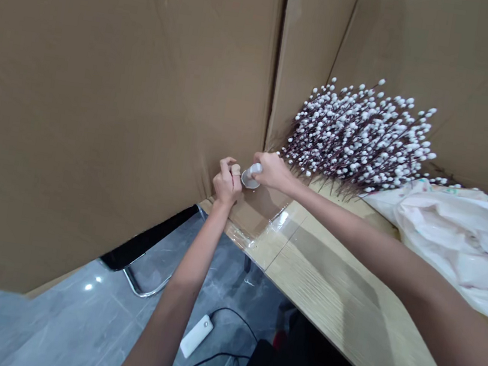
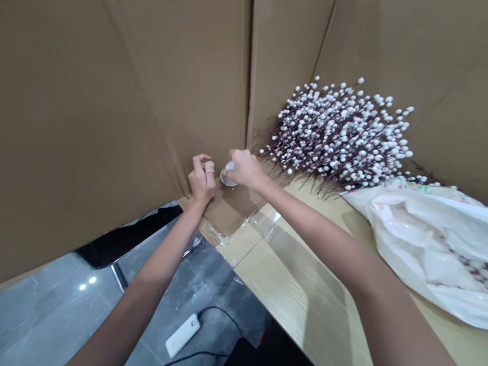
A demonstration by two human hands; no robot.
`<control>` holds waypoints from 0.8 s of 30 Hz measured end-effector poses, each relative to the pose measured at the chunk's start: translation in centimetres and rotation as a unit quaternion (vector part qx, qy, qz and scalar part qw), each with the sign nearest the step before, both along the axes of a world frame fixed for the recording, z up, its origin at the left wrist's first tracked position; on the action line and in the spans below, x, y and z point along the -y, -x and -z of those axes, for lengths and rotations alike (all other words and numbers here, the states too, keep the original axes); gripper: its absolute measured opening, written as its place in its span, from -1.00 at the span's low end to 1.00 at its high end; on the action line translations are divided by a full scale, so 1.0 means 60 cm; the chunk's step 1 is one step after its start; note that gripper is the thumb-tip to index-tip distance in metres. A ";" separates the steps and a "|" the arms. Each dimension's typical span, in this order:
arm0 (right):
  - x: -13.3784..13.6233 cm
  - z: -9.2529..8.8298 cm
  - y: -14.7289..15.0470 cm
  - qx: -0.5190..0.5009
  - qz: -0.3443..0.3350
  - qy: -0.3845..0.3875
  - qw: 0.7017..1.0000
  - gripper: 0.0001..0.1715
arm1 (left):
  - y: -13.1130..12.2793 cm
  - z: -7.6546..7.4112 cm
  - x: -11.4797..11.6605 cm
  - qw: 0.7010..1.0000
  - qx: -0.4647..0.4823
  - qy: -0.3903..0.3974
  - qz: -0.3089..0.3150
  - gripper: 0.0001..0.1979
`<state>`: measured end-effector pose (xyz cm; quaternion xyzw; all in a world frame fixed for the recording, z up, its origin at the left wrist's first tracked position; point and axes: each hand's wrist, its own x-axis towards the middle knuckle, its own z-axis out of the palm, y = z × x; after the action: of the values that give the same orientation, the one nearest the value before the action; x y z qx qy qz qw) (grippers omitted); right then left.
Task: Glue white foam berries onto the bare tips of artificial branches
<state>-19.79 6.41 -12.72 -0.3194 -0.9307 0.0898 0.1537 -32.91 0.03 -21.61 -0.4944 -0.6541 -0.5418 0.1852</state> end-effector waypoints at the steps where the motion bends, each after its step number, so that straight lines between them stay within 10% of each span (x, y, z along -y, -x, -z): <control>1: -0.012 -0.007 0.001 -0.007 0.011 -0.003 1.000 -0.67 | 0.000 0.000 0.000 1.000 0.001 -0.002 -0.001 -0.70; 9: -0.077 -0.051 -0.024 -0.017 0.082 0.022 0.996 -0.65 | 0.002 -0.001 0.000 1.000 0.008 -0.019 -0.008 -0.71; 24: -0.074 0.012 -0.003 0.016 0.115 0.068 0.991 -0.66 | 0.004 0.002 0.001 1.000 0.021 -0.015 -0.011 -0.71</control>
<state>-19.63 10.84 -13.43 -0.4351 -0.8820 0.1297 0.1264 -33.14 0.00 -21.72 -0.4726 -0.6553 -0.5594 0.1848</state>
